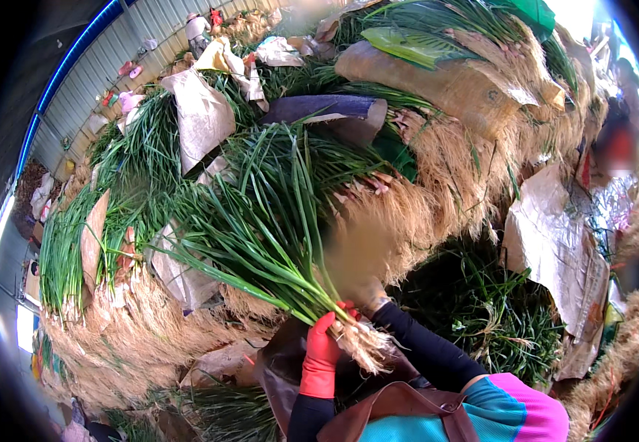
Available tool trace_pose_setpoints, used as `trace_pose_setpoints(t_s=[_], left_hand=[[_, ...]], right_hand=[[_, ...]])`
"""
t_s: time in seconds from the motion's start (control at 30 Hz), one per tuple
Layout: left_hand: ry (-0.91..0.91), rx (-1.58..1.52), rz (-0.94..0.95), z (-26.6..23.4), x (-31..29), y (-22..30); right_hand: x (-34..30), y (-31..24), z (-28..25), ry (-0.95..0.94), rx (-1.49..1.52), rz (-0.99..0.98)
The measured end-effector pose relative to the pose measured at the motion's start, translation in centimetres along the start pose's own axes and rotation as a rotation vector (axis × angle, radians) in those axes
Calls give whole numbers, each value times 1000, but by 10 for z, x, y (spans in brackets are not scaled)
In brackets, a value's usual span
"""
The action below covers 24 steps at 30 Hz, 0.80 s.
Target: The person harvests garlic sprouts by hand, pulling them from a large pile, removing dry leaves, and bundling them onto cardboard sheets.
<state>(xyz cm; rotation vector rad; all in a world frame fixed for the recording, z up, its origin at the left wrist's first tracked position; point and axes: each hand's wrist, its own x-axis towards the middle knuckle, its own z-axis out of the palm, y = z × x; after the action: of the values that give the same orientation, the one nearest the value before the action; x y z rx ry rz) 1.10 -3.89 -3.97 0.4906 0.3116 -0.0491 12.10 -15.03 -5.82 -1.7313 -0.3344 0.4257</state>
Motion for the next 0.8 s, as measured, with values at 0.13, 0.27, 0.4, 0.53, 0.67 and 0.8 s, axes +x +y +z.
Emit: trace_pose_setpoints(t_s=[0.13, 0.27, 0.4, 0.53, 0.67, 0.8], left_hand=[[40, -14, -45, -6, 0, -7], [76, 191, -3, -13, 5, -6], [-24, 170, -57, -12, -6, -2], [-189, 15, -78, -2, 1, 3], [-299, 74, 34, 52, 5, 4], [-313, -22, -14, 57, 17, -15]], right_hand=[[-17, 3, 11, 277, 290, 146], [-3, -4, -8, 547, -495, -624], [5, -71, -67, 445, -363, -834], [-34, -70, -100, 60, -1164, 110], [-106, -70, -95, 358, 82, -184], [-96, -41, -40, 586, -10, -464]])
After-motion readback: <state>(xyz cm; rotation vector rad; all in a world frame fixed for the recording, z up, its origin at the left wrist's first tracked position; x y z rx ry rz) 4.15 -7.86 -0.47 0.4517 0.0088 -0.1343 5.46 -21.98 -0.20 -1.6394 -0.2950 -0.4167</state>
